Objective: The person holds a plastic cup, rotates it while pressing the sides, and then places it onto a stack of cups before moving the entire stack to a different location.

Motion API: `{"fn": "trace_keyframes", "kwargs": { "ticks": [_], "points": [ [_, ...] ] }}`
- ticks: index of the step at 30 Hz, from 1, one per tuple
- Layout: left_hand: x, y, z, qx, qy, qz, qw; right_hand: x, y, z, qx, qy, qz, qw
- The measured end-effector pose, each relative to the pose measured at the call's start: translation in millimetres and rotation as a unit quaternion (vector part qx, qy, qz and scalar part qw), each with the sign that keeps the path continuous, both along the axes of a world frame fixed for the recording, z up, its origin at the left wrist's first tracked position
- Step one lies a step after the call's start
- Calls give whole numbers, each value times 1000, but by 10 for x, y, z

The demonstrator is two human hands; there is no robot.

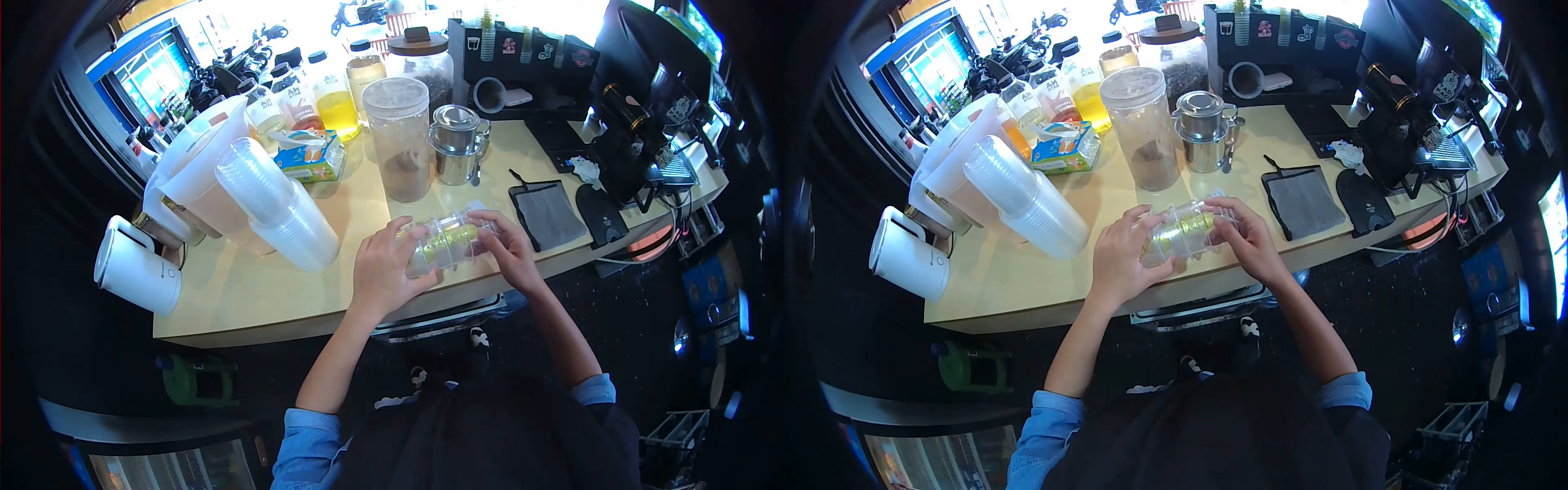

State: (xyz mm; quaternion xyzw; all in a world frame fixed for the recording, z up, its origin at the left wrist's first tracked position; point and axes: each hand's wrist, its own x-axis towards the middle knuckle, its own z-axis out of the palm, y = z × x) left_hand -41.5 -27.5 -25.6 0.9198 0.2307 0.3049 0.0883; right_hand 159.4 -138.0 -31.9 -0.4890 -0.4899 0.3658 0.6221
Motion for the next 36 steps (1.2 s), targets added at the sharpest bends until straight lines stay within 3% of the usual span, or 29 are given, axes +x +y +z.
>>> {"fn": "trace_keyframes", "kwargs": {
  "ticks": [22,27,36],
  "points": [
    [-4,-71,0,25,-27,11,999,-331,123,-46,18,47,31,998],
    [-7,-62,3,29,-27,11,999,-262,120,-149,42,-33,1,999],
    [6,47,45,-15,12,0,1000,-170,101,-129,71,-26,2,997]
  ]
}}
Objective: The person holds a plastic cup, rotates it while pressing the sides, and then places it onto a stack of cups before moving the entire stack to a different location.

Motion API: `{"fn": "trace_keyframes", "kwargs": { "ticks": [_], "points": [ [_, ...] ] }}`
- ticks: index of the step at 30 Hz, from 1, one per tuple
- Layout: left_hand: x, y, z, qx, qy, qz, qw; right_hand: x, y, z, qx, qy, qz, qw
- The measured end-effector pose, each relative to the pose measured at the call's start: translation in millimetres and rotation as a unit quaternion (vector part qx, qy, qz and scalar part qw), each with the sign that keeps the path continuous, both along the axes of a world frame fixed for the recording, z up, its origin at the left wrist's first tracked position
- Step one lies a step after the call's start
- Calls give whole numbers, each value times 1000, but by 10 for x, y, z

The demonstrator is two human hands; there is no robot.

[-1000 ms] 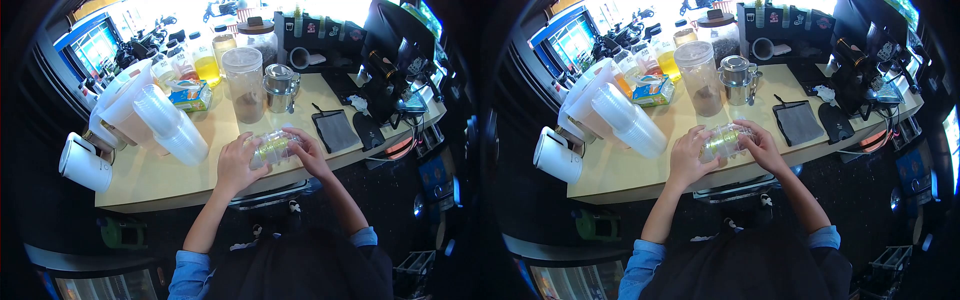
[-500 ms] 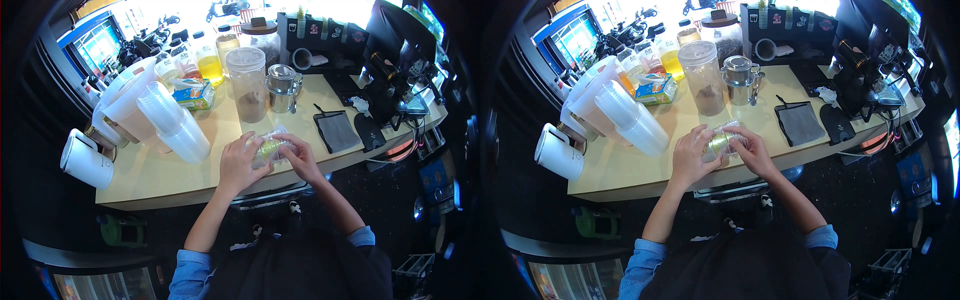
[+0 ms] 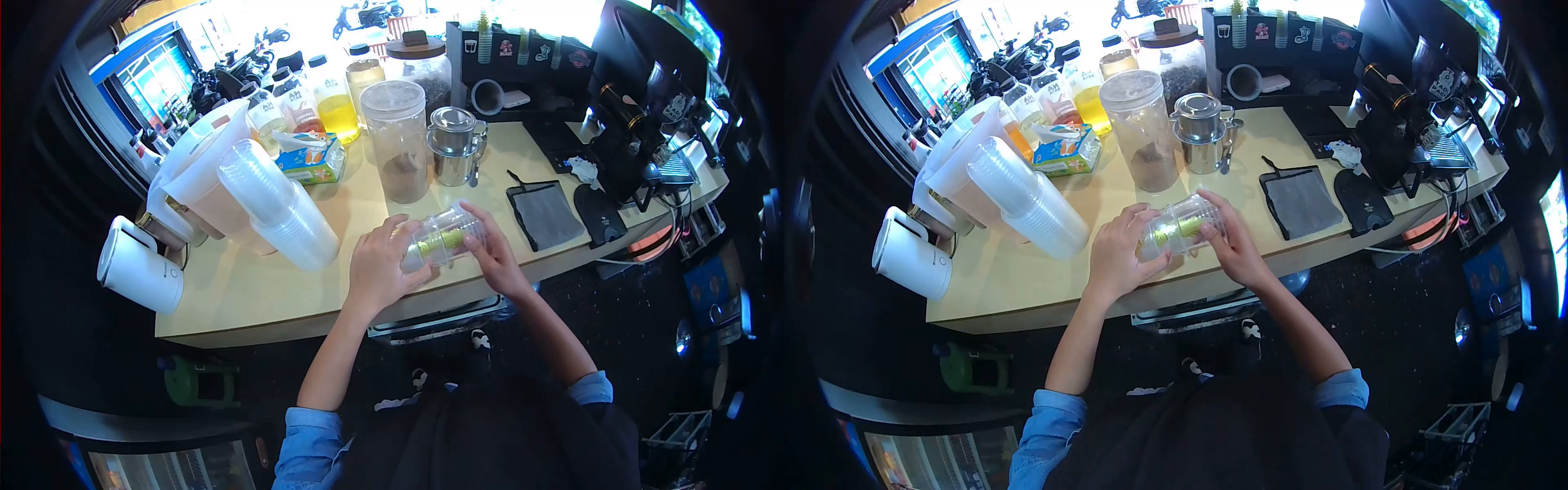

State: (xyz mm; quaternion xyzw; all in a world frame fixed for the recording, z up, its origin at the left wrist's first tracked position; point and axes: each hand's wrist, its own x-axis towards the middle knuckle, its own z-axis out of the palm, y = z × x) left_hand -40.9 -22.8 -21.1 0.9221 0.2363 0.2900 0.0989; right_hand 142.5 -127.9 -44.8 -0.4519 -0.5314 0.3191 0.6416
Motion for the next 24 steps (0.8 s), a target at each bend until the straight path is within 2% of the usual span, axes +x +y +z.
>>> {"fn": "trace_keyframes", "kwargs": {
  "ticks": [3,7,9,12,14,15,17,18,19,21,22,24],
  "points": [
    [-3,-30,21,9,-14,-1,1000,-78,53,-59,-2,-13,34,999],
    [-3,-23,21,6,-14,-1,1000,-264,70,-16,6,-13,28,1000],
    [2,-18,13,5,-16,-1,1000,-320,74,21,11,-77,-16,997],
    [-16,-17,29,6,-10,4,1000,-308,123,-14,5,-71,-11,997],
    [-90,-3,114,-73,-41,-9,996,-280,152,-38,3,-44,-9,999],
    [-149,34,140,-70,-42,-9,997,-255,166,-44,0,-17,-7,1000],
    [-322,119,180,-44,14,3,999,-157,167,-64,-3,-18,-11,1000],
    [-399,137,168,-102,72,40,991,-132,160,-61,-10,-17,-15,1000],
    [-432,163,146,-102,74,40,991,-127,153,-52,-11,-16,-15,1000],
    [-469,212,80,-274,64,56,958,-127,148,0,-19,-25,-14,999],
    [-466,211,44,-273,65,56,958,-124,162,11,-18,-24,-15,999],
    [-446,175,-42,-248,-67,0,966,-121,178,28,-12,-13,-15,1000]
  ]
}}
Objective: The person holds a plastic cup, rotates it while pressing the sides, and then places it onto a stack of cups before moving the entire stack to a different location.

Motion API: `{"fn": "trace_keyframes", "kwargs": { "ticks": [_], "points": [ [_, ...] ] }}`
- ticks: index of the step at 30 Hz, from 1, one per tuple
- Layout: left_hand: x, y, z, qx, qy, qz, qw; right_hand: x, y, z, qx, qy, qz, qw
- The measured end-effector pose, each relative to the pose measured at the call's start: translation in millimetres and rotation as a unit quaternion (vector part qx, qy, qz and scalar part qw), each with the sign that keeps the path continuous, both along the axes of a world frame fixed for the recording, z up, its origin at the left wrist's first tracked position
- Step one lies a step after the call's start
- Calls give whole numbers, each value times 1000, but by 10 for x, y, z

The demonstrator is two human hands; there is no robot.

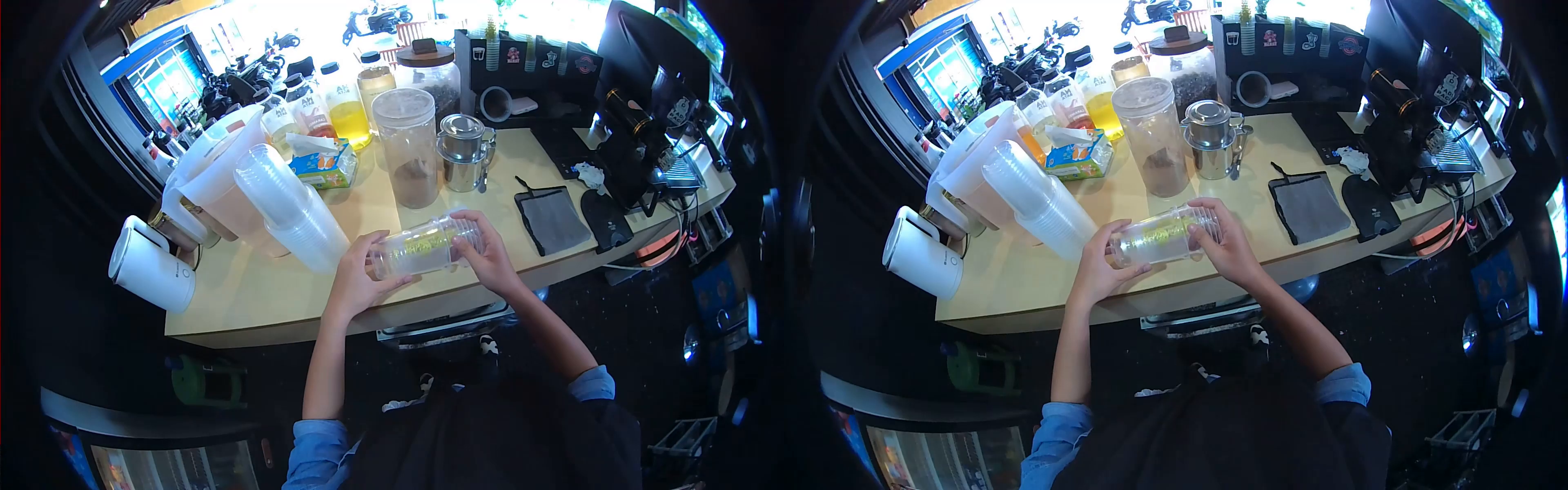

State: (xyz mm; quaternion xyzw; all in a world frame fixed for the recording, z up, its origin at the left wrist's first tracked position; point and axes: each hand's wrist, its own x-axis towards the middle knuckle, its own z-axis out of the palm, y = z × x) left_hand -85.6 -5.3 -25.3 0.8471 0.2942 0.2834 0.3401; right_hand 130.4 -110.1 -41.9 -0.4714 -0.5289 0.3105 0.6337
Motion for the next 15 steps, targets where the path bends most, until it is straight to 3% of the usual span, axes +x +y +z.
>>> {"fn": "trace_keyframes", "kwargs": {
  "ticks": [6,13,15],
  "points": [
    [96,-18,-52,-95,-91,-16,991,-31,-25,136,-16,69,38,997],
    [356,-102,-112,-66,-130,-10,989,-49,-31,111,12,44,-5,999],
    [428,-126,-123,-10,-156,18,988,-9,-62,135,3,40,10,999]
  ]
}}
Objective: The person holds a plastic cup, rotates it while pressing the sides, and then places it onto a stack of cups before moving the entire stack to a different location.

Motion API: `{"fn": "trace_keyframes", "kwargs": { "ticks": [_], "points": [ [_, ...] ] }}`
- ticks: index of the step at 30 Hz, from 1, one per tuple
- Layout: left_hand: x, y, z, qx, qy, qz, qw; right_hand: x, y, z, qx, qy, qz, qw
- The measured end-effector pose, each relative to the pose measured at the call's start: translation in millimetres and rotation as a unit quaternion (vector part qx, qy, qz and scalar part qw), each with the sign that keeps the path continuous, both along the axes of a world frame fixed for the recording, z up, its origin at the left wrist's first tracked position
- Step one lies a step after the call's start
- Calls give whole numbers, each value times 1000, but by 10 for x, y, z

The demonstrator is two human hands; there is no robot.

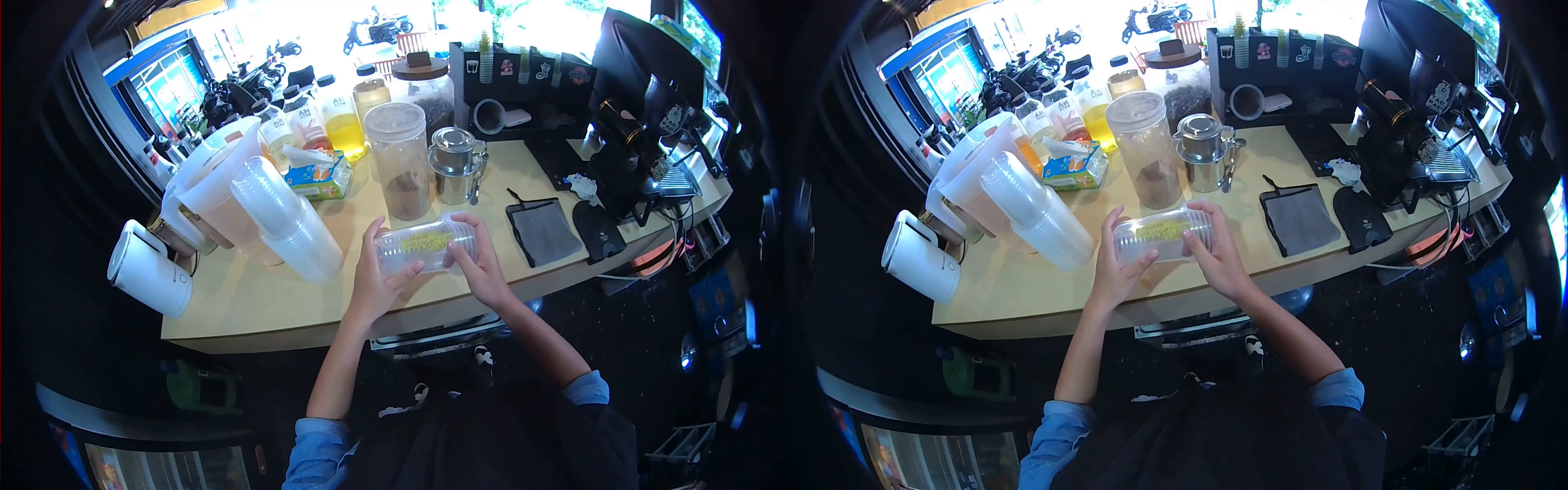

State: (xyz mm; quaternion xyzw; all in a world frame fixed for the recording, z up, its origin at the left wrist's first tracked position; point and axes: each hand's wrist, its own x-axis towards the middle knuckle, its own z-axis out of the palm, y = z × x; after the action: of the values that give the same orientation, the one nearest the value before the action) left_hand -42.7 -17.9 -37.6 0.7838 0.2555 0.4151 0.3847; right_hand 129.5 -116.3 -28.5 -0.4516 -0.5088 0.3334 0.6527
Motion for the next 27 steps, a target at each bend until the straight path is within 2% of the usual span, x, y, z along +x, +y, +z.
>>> {"fn": "trace_keyframes", "kwargs": {
  "ticks": [1,3,4,6,12,14,15,17,20,22,23,24,26,27],
  "points": [
    [56,-27,-4,3,-2,-1,1000,-17,-23,32,3,-2,-1,1000],
    [178,-73,17,-73,-152,34,985,-70,-71,122,49,45,-35,997],
    [218,-83,54,-66,-156,30,985,-23,-75,135,56,41,-37,997],
    [288,-137,152,-126,-244,1,962,92,-79,136,55,46,-24,997],
    [590,-262,428,-76,-252,-1,965,411,-126,180,56,66,4,996],
    [706,-311,594,14,-218,-6,976,604,-134,235,26,-10,-16,999],
    [773,-319,707,17,-220,-9,975,708,-137,337,7,-15,-9,1000],
    [942,-280,996,232,-68,57,969,965,-55,482,32,-14,-13,999],
    [1386,-104,1494,237,-52,37,969,1433,199,768,80,2,-12,997],
    [1802,18,1852,161,-90,2,983,1756,438,972,151,-10,-64,986],
    [2022,231,1950,304,-72,49,949,1908,546,1106,171,-18,-77,982],
    [2278,362,2059,296,-93,80,947,2059,661,1243,191,-26,-91,977],
    [2737,557,2385,239,-125,35,962,2394,945,1468,216,19,-115,970],
    [2946,676,2535,252,-118,41,960,2560,1035,1574,215,22,-139,966]
  ]
}}
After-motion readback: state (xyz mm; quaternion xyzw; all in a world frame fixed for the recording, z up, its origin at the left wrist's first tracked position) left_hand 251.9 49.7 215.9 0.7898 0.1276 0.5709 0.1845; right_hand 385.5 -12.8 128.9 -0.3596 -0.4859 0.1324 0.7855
